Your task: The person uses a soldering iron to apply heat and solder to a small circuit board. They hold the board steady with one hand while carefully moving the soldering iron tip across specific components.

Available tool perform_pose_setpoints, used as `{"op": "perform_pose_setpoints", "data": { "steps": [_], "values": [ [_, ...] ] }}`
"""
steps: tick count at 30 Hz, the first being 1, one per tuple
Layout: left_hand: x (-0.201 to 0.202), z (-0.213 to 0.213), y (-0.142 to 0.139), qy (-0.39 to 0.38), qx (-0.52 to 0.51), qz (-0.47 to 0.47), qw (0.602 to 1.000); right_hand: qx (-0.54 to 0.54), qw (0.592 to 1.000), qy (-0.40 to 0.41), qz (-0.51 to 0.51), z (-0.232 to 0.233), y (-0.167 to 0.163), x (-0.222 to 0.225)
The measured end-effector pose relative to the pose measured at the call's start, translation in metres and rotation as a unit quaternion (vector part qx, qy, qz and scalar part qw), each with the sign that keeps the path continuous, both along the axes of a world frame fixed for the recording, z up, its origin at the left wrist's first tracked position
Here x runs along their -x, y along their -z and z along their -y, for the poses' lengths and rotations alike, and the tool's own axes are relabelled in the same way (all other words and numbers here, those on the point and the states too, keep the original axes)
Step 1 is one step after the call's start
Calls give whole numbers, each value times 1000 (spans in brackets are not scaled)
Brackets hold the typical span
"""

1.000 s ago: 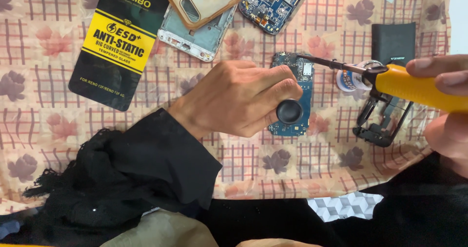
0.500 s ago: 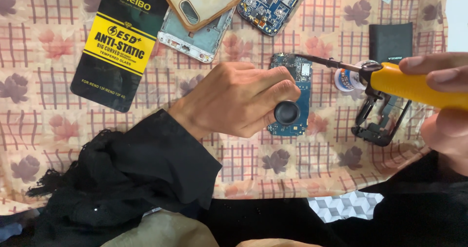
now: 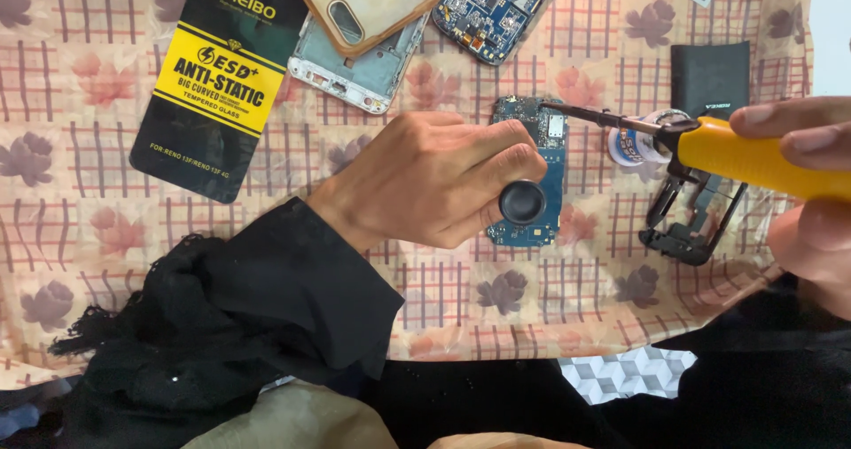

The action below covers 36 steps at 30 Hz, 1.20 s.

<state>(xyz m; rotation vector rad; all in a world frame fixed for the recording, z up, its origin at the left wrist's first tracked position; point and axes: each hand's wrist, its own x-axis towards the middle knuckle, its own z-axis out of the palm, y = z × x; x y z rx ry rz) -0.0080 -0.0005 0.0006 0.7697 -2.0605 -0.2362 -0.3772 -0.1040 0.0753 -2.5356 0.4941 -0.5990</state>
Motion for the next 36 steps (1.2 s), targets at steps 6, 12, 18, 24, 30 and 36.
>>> {"op": "perform_pose_setpoints", "data": {
  "steps": [6, 12, 18, 24, 30, 36],
  "values": [
    [0, 0, 0, 0, 0, 0, 1000, 48, 998, 29, -15, -1, 3, 3],
    [0, 0, 0, 0, 4, -5, 1000, 47, 999, 19, -13, -1, 4, 4],
    [0, 1, 0, 0, -2, 2, 1000, 46, 998, -49, 13, 4, 3, 3],
    [-1, 0, -1, -2, 4, -3, 1000, 46, 998, -43, 10, 5, 7, 8],
    [-1, 1, -1, 4, -2, -10, 1000, 44, 997, -57, 13, 9, 9, 11],
    [-2, 0, -1, 2, 3, -8, 1000, 35, 997, -63, 17, 12, 8, 9]
  ]
}}
